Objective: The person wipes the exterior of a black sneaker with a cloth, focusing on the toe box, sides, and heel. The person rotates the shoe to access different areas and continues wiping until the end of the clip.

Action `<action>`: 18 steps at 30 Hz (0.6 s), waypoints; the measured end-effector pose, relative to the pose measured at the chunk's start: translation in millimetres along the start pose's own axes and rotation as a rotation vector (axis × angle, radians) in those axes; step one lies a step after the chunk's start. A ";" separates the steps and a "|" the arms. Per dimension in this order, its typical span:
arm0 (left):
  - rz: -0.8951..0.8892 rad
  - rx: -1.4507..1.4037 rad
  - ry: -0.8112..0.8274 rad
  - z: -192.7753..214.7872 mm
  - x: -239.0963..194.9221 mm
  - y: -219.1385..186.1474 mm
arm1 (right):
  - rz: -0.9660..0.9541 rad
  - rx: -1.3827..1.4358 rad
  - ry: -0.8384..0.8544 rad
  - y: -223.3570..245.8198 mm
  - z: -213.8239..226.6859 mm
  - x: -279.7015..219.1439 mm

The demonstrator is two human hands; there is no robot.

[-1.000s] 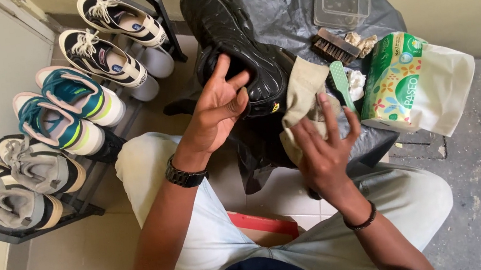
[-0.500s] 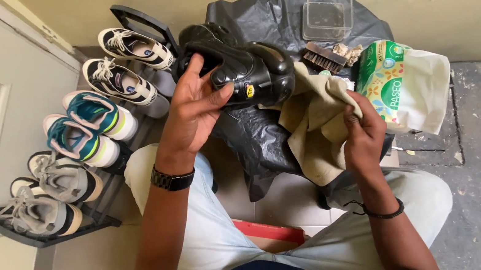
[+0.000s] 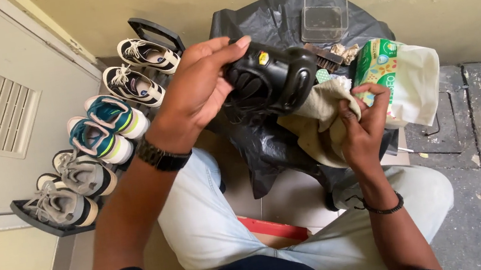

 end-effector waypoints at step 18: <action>0.056 0.659 0.089 -35.9 -2.5 -12.7 | -0.062 -0.022 0.366 33.0 -40.9 63.4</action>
Point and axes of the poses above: each hand's wrist, its own x-axis towards the middle knuckle, its own z-axis out of the back of the hand, y = z × x, the point moved 1 cm from there along x, towards the middle knuckle, and after that the axes turned 12 degrees about -x, right-handed, at the moved point
